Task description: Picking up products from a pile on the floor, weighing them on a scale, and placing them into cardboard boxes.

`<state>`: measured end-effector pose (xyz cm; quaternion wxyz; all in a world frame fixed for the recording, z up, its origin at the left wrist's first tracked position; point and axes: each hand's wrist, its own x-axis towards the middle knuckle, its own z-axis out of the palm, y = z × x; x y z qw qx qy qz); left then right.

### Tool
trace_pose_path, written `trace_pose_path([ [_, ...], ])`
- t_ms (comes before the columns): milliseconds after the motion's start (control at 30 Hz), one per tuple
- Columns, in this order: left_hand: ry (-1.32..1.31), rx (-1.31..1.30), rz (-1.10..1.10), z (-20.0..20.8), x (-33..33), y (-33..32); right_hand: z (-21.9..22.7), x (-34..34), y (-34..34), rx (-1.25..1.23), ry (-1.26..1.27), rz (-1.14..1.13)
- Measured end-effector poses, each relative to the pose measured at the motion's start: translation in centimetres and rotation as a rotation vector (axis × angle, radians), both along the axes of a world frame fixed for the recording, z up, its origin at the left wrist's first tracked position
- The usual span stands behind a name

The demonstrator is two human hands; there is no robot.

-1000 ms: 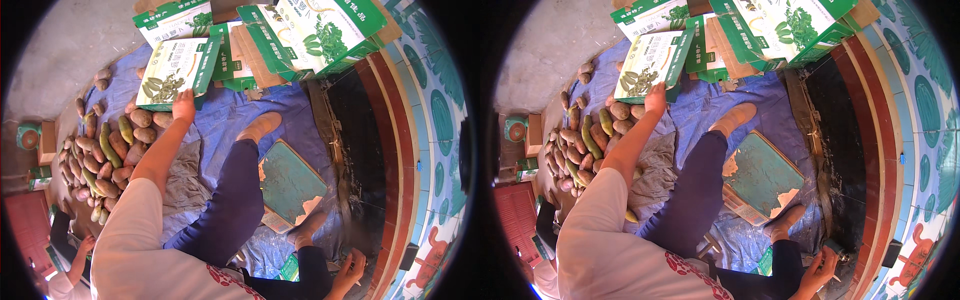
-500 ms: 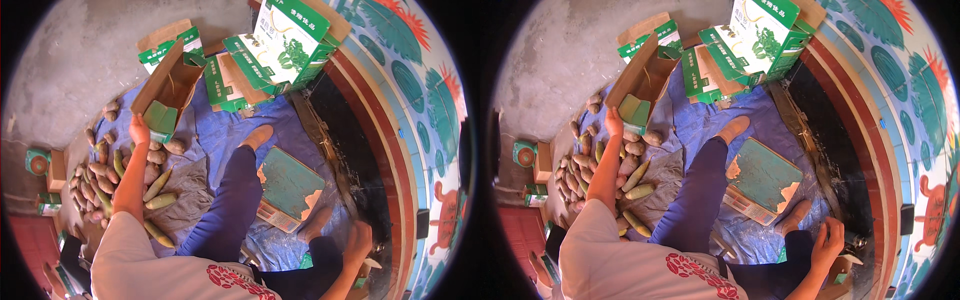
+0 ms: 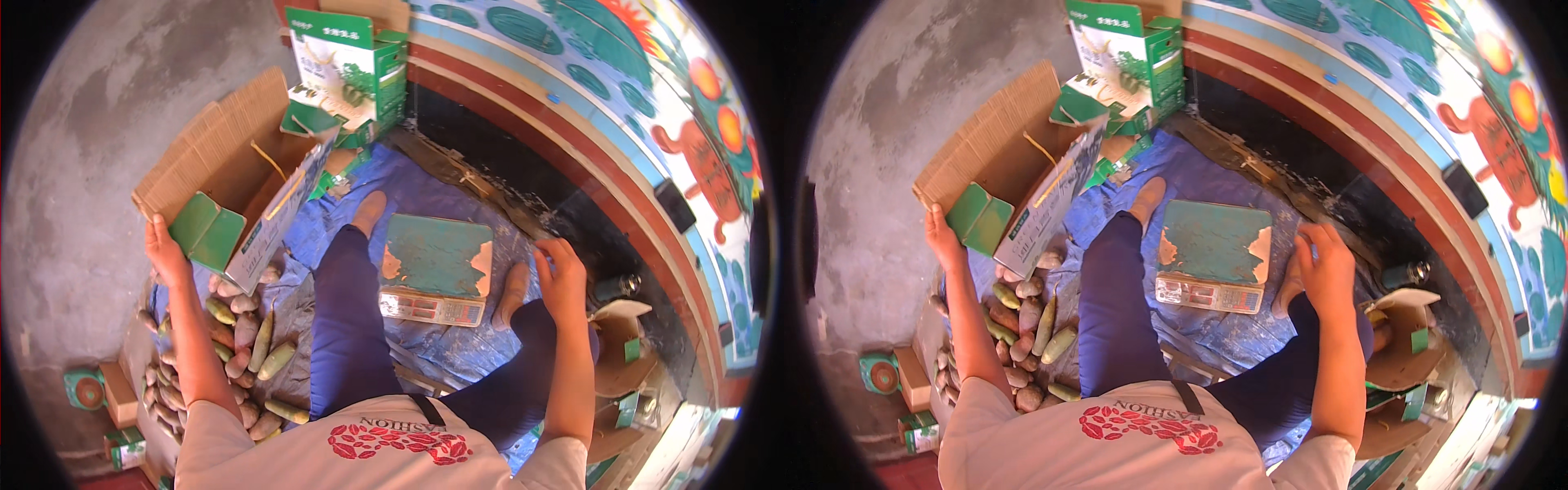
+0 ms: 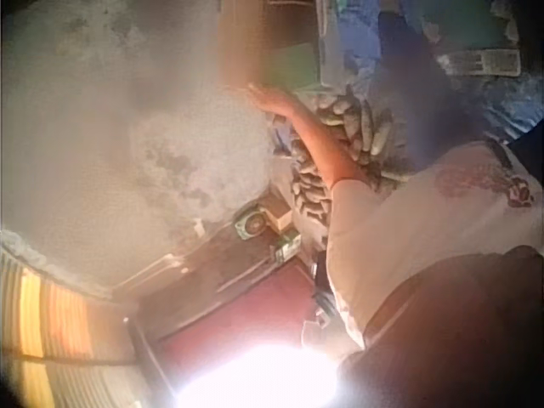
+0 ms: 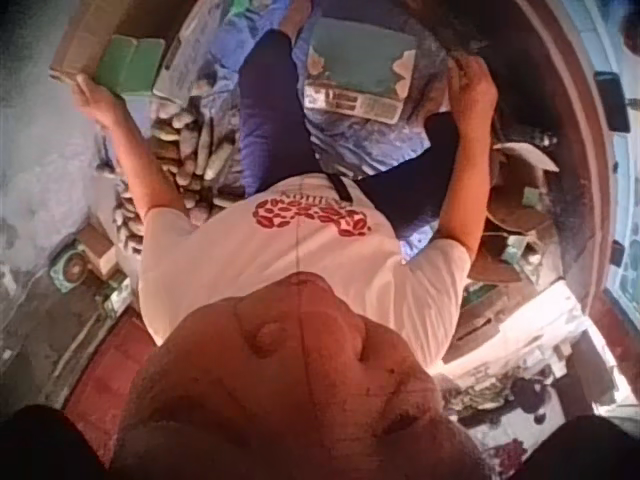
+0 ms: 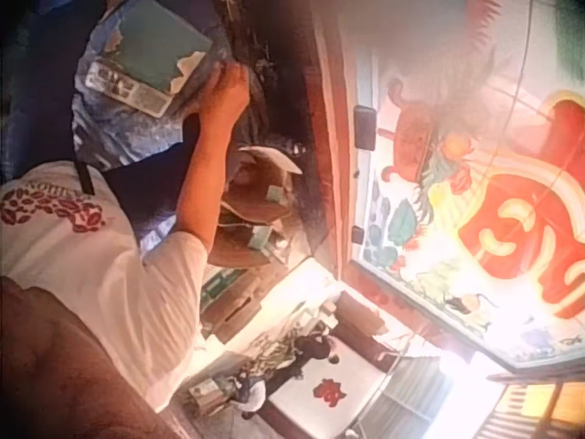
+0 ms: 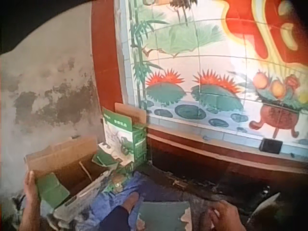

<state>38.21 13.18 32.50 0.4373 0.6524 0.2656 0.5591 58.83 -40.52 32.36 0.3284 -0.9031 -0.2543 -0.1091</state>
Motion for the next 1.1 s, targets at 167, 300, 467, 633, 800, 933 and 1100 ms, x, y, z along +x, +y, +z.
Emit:
trace_pose_path([
  [167,-0.152,-0.080,-0.219,5.2,4.1,-4.9,-0.8,0.0,-0.3,0.074,-0.001,-0.036],
  [300,-0.042,-0.059,-0.214,5.3,8.9,-7.7,-1.3,0.2,-0.7,0.186,0.016,-0.069],
  [467,-0.040,-0.080,-0.555,5.2,14.3,-16.5,-1.3,0.8,-2.5,0.291,-0.026,-0.183],
  [633,0.054,-0.065,-0.783,3.0,17.1,-19.3,-1.8,2.0,-2.9,0.347,-0.065,-0.279],
  [800,0.116,-0.147,-0.838,-0.2,19.2,-23.3,-3.5,2.3,-4.0,0.150,-0.060,-0.190],
  [933,0.172,-0.268,-0.900,-5.5,20.4,-21.1,-3.3,1.8,-2.6,-0.080,0.066,-0.268],
  [1100,0.213,-0.387,-0.884,-8.6,20.7,-21.4,-4.4,2.3,-1.5,-0.486,0.060,-0.433],
])
